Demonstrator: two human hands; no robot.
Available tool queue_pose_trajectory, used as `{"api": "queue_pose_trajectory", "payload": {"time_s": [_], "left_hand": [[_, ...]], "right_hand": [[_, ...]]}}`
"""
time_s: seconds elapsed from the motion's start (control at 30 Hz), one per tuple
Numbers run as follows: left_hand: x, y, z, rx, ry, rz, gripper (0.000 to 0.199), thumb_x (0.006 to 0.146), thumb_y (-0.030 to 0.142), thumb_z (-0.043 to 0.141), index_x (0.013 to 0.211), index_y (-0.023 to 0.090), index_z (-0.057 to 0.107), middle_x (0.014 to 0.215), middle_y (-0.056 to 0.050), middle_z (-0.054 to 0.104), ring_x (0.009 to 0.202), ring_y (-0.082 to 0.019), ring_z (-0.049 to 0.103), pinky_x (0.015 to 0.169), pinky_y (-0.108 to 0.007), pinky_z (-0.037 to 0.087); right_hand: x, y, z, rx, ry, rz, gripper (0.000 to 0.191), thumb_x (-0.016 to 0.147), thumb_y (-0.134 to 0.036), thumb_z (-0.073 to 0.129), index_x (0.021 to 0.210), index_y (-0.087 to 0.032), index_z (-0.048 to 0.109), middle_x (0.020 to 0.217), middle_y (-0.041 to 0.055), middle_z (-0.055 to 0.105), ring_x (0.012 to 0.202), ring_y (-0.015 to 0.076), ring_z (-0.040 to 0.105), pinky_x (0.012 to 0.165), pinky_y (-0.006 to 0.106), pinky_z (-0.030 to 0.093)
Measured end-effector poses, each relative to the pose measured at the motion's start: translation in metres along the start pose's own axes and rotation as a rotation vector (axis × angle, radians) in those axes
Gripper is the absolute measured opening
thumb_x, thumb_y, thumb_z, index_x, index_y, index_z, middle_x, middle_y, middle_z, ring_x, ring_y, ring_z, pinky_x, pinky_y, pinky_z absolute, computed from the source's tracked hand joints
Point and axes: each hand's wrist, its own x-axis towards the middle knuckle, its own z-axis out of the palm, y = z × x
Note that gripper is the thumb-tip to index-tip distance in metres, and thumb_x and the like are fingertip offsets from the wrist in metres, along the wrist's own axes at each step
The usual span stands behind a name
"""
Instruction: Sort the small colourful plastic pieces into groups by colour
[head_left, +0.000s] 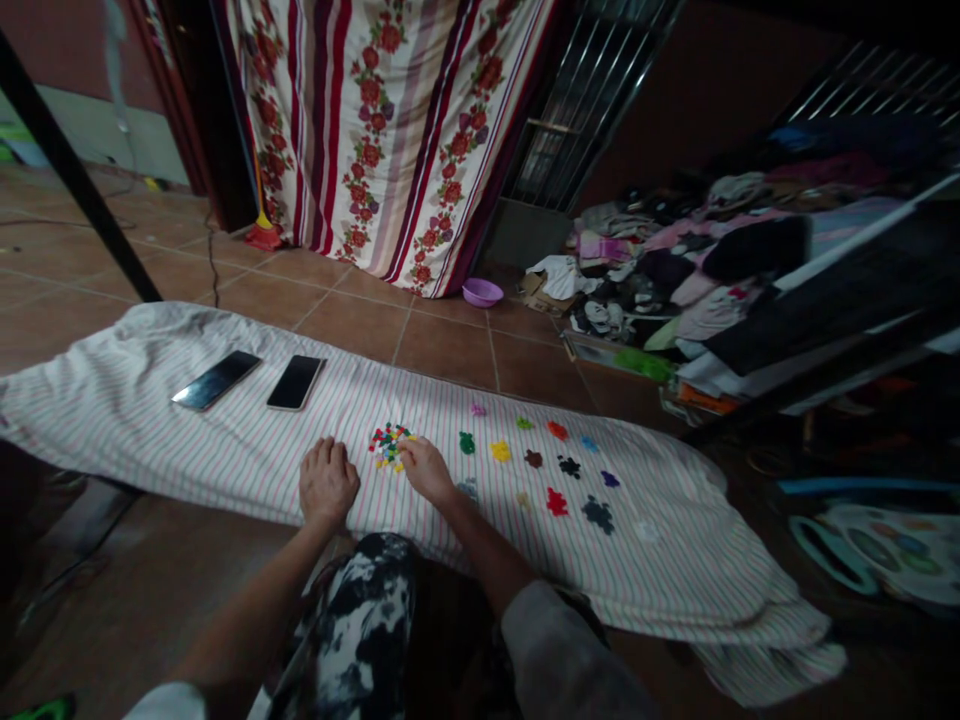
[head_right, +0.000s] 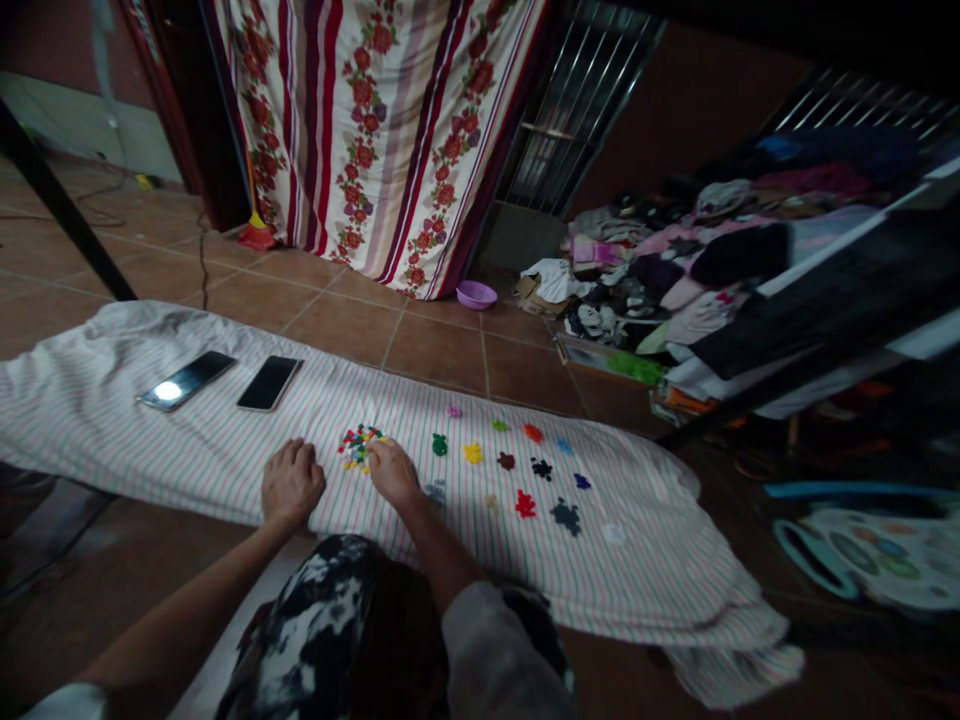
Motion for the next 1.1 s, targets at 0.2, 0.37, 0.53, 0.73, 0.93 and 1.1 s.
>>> {"api": "queue_pose_trajectory", "payload": {"time_s": [0.2,0.37,0.53,0.73,0.93,1.1], "left_hand": [[-0.001,-0.001,0.001,-0.019,0.027,0.009,0.031,0.083,0.017,0.043,0.108,0.012,0.061,0.123,-0.018,0.060,0.123,-0.031,0.047,0.102,-0.045,0.036],[-0.001,0.000,0.001,-0.005,0.020,-0.002,0.030,0.082,0.017,0.045,0.107,0.011,0.062,0.123,-0.018,0.061,0.123,-0.031,0.048,0.101,-0.045,0.037],[0.000,0.000,0.002,0.019,0.030,-0.006,0.030,0.082,0.017,0.046,0.106,0.011,0.062,0.123,-0.016,0.061,0.122,-0.031,0.049,0.101,-0.044,0.038],[0.000,0.000,0.003,0.017,0.036,0.001,0.029,0.083,0.017,0.046,0.106,0.011,0.062,0.123,-0.016,0.061,0.122,-0.031,0.049,0.100,-0.044,0.039],[-0.001,-0.001,0.004,0.042,0.047,0.009,0.029,0.082,0.017,0.047,0.105,0.011,0.063,0.122,-0.016,0.062,0.121,-0.031,0.049,0.099,-0.043,0.039],[-0.002,-0.002,0.006,0.040,0.058,0.008,0.030,0.082,0.017,0.046,0.106,0.011,0.063,0.122,-0.017,0.062,0.121,-0.030,0.049,0.100,-0.043,0.038]], "right_hand": [[0.012,-0.015,0.000,-0.116,-0.075,0.157,0.028,0.089,-0.019,0.045,0.104,-0.021,0.069,0.106,0.0088,0.063,0.097,0.0194,0.060,0.085,0.029,0.043],[0.020,-0.026,-0.008,-0.202,-0.171,0.238,0.025,0.088,-0.027,0.051,0.105,-0.022,0.068,0.107,0.0074,0.063,0.096,0.0184,0.061,0.082,0.027,0.042],[0.025,-0.038,-0.010,-0.265,-0.222,0.272,0.027,0.086,-0.023,0.049,0.107,-0.019,0.066,0.109,0.0097,0.064,0.100,0.0201,0.060,0.082,0.028,0.041],[0.026,-0.038,-0.003,-0.234,-0.173,0.253,0.026,0.085,-0.019,0.047,0.102,-0.016,0.066,0.104,0.0119,0.066,0.099,0.0202,0.060,0.081,0.027,0.041],[0.022,-0.020,0.002,-0.040,-0.010,0.195,0.019,0.077,-0.013,0.052,0.090,-0.018,0.066,0.087,0.0050,0.067,0.086,0.0164,0.060,0.077,0.025,0.041],[0.019,-0.010,0.011,0.483,0.066,0.286,0.008,0.071,-0.019,0.057,0.077,-0.021,0.061,0.068,-0.0026,0.062,0.064,0.0124,0.058,0.061,0.023,0.042]]}}
